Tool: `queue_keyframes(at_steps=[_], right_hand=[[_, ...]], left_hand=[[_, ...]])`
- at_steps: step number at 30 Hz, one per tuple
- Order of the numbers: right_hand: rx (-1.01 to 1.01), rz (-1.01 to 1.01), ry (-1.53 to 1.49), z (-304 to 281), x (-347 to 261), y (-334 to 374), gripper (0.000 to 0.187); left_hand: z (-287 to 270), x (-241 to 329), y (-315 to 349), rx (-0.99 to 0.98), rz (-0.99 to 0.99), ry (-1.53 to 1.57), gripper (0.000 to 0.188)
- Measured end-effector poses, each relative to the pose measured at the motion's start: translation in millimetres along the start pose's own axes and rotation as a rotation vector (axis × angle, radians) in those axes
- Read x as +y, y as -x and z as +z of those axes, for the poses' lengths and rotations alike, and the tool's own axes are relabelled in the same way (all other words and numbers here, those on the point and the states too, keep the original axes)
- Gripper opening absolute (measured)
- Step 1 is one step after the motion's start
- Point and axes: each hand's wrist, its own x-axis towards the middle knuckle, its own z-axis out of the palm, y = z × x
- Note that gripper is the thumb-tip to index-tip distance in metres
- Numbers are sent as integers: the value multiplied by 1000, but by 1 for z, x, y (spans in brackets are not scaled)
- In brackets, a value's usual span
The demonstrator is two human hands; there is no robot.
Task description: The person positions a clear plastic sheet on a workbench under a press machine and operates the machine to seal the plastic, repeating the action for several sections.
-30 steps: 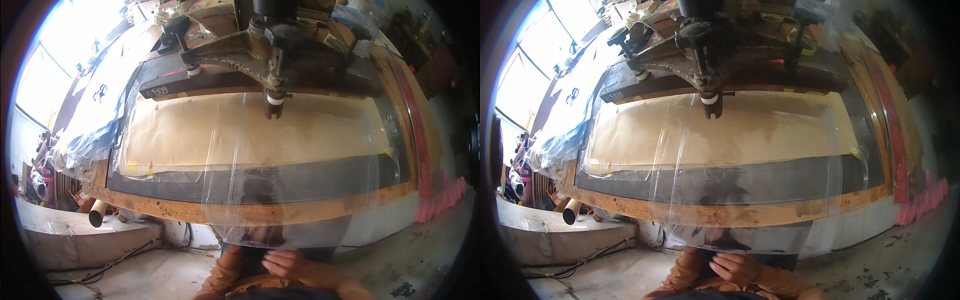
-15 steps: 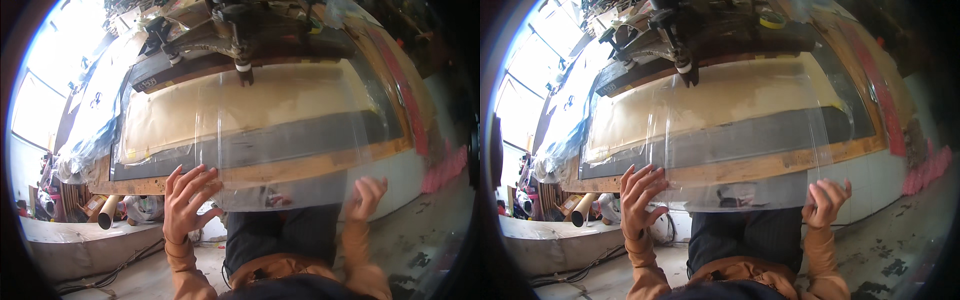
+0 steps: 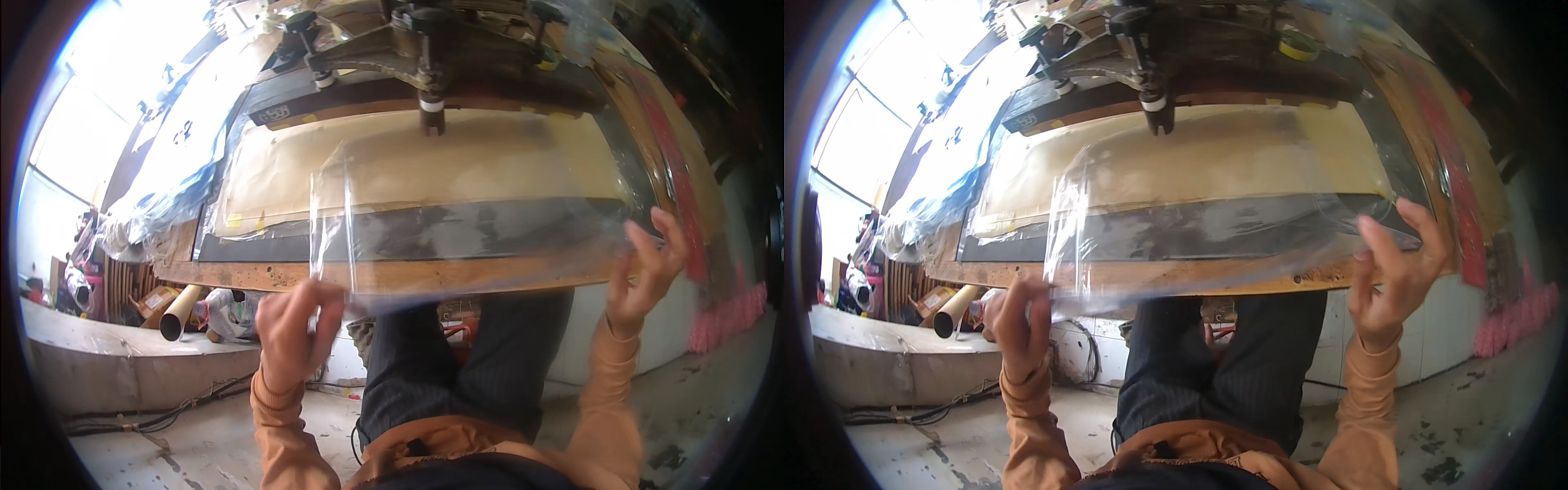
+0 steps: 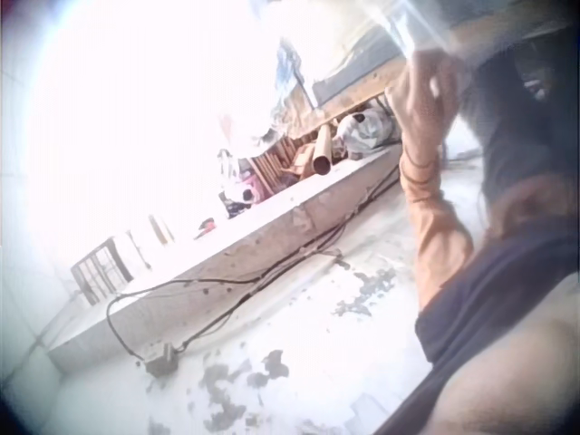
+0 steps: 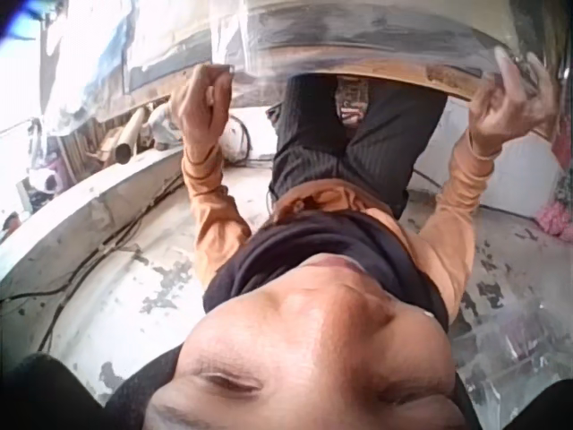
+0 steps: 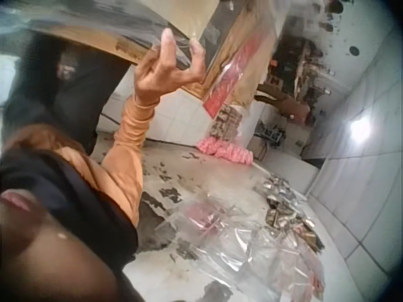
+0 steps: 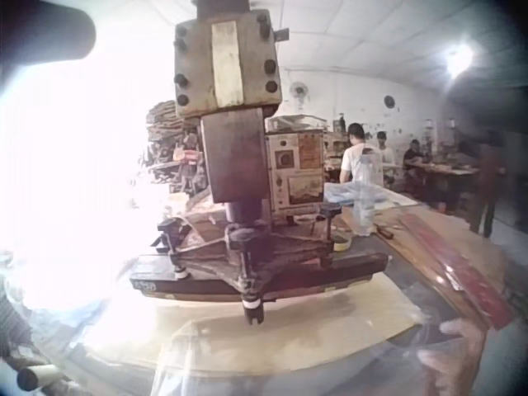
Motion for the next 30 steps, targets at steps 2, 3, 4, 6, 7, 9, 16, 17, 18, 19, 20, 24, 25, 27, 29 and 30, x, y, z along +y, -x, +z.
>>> queue_keyframes(at_steps=[2,3,4,6,7,9,16,17,18,19,20,24,25,27,29,30], right_hand=[[-121,-18,166,11,-4,-7,32],[-146,26,97,20,-3,-8,34],[-184,74,38,27,-1,-8,36],[-268,147,-61,37,0,-13,41],[-294,155,-62,41,0,-15,40],[-345,171,-65,48,0,-19,39],[-480,276,-77,53,4,-12,29],[-469,272,-77,53,4,-12,29],[-459,269,-79,53,4,-11,28],[-450,267,-67,50,5,-11,28],[-436,251,-65,48,7,-11,27],[-396,209,-38,51,9,-8,28],[-380,197,-32,51,10,-7,29],[-348,176,-18,51,11,-4,29],[-317,156,9,49,13,-3,28],[-301,146,23,49,13,-3,27]], left_hand=[[12,-11,-10,41,-169,36,11],[19,-18,-14,61,-237,49,13],[26,-23,-16,73,-307,75,15],[34,-26,-22,60,-465,165,15],[38,-28,-24,52,-543,211,15],[45,-35,-18,131,-503,239,21],[60,-25,-6,256,-417,363,52],[56,-22,-8,207,-435,323,54],[54,-21,-10,158,-454,282,56],[54,-21,-10,163,-436,267,55],[54,-21,-11,168,-418,252,55],[58,-22,-8,217,-407,238,50],[58,-21,-8,229,-423,240,50],[60,-22,-5,237,-422,222,48],[61,-24,-3,245,-416,202,46],[61,-25,-2,249,-412,192,46]])
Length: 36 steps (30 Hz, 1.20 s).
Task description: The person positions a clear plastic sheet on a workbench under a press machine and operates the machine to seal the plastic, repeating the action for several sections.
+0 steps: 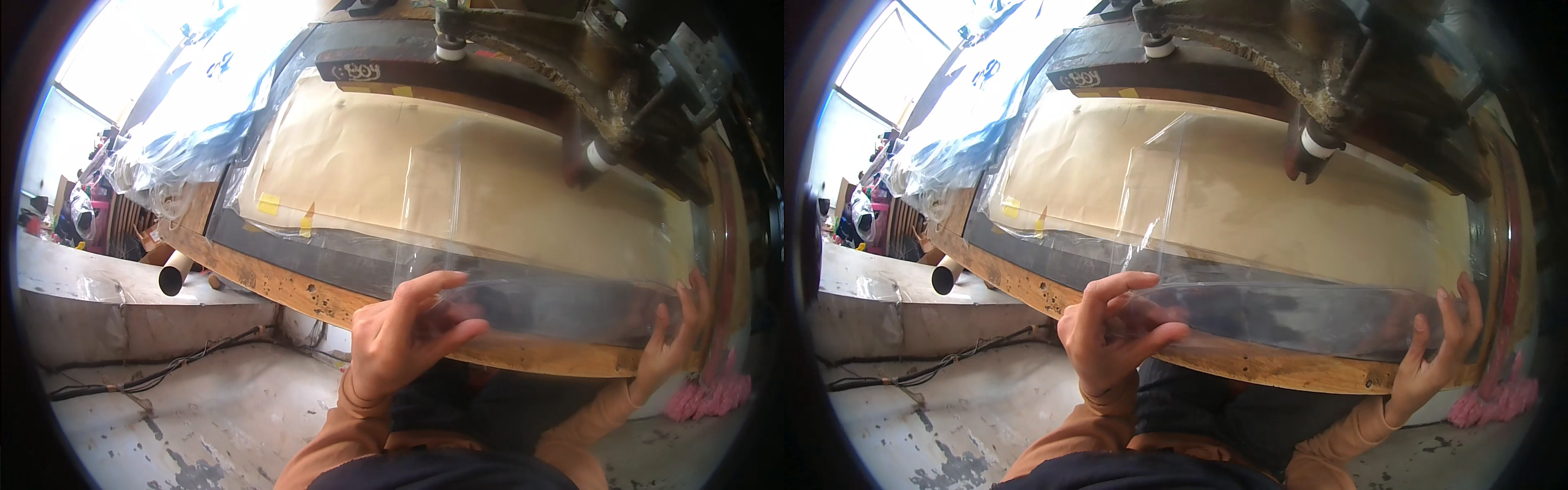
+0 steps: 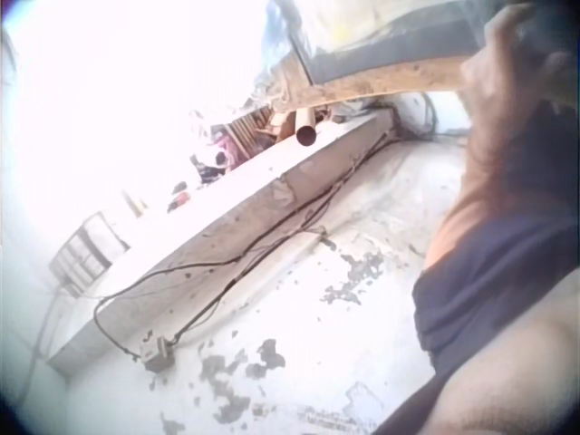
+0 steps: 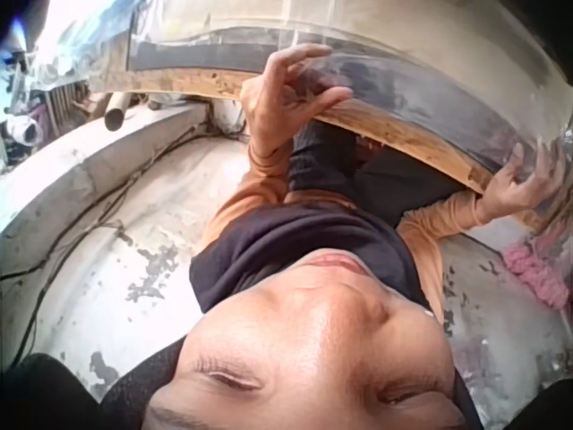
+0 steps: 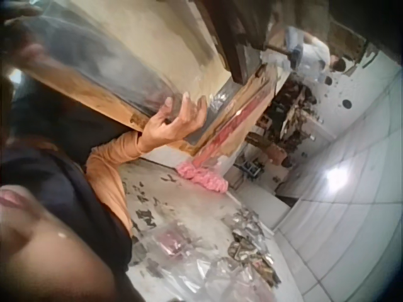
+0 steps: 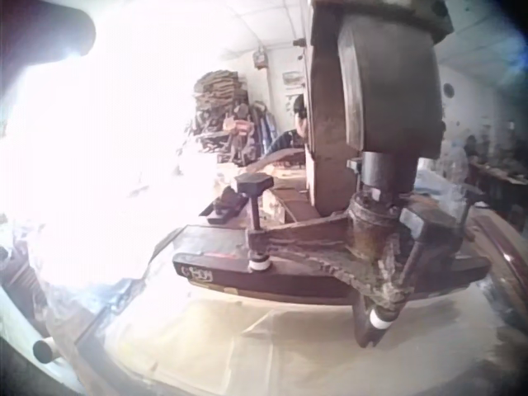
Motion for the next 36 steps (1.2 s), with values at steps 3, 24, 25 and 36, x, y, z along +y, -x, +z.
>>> queue_keyframes(at_steps=[3,24,25,36], right_hand=[[-4,15,40,-2,-6,-3,23],[217,-122,101,-10,-5,14,17],[217,-140,74,-10,-5,14,17],[114,-211,146,-12,-1,13,45]], left_hand=[[2,2,-1,-3,-16,-37,45],[4,10,-6,8,-62,-260,32],[3,10,-6,4,-48,-277,31],[2,4,-10,16,252,-300,34]])
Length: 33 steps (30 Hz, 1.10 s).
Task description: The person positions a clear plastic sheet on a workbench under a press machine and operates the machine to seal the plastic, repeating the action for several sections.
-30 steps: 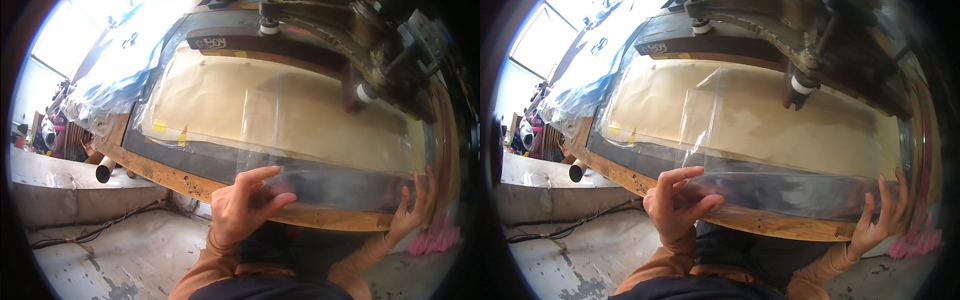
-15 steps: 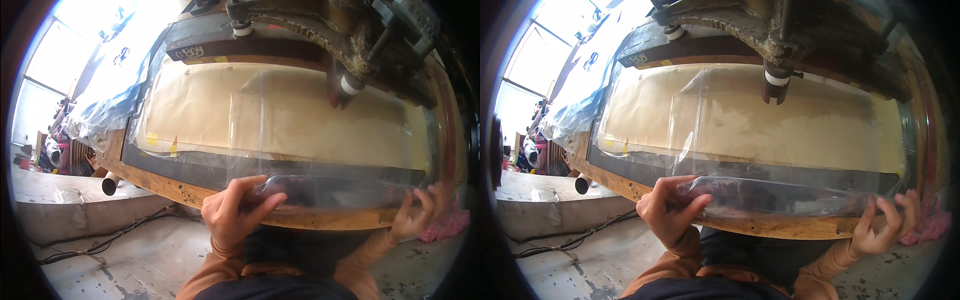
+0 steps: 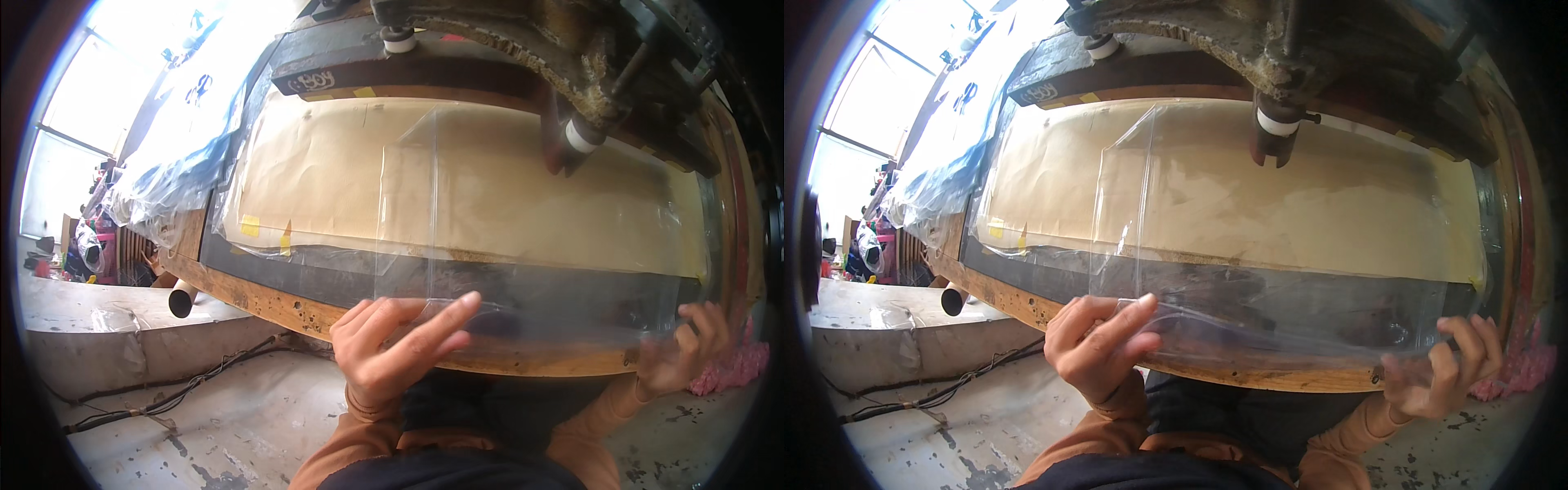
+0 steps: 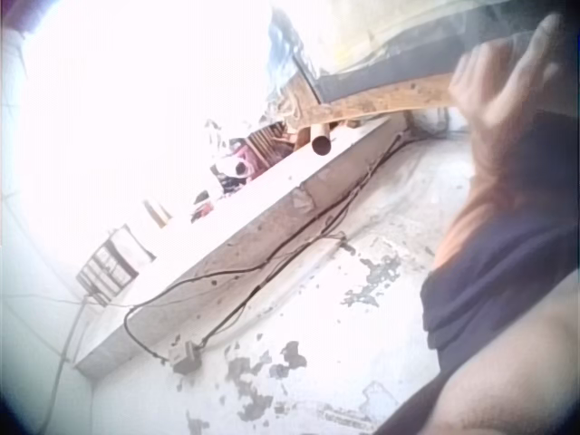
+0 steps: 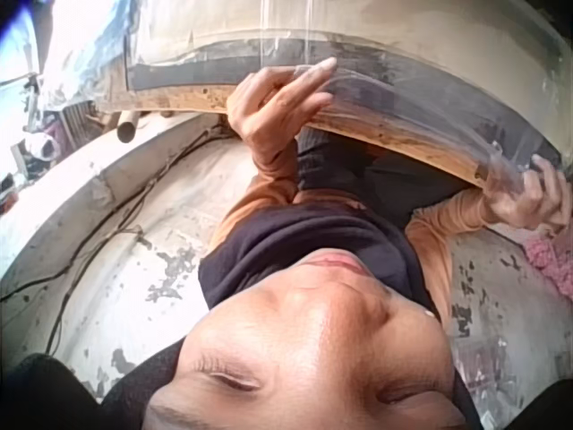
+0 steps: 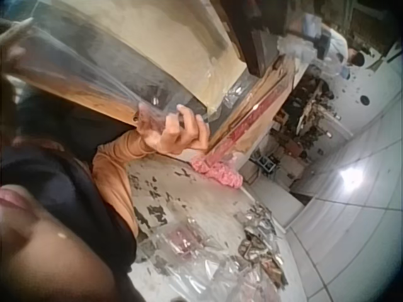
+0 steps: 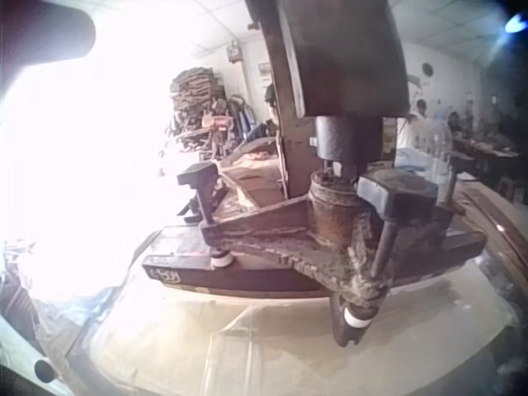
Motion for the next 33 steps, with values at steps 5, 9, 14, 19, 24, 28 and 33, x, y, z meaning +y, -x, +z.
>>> queue_keyframes(at_steps=[5,9,14,19,24,28,33], right_hand=[[-115,19,-6,3,-1,-7,45],[-185,76,-5,5,-7,-12,47],[-212,64,-38,3,-7,-15,49],[-228,67,-53,4,-8,-17,50],[-255,73,-81,6,-8,-18,49],[-259,66,-101,5,-7,-20,47],[-258,66,-122,5,-7,-20,46]], left_hand=[[5,2,2,48,49,4,27],[17,12,-1,217,-50,-34,25],[-2,5,5,15,53,-54,25],[2,4,5,62,115,-2,22],[9,-1,13,135,193,191,22],[5,-4,14,92,282,244,26],[4,-6,15,46,350,213,24]])
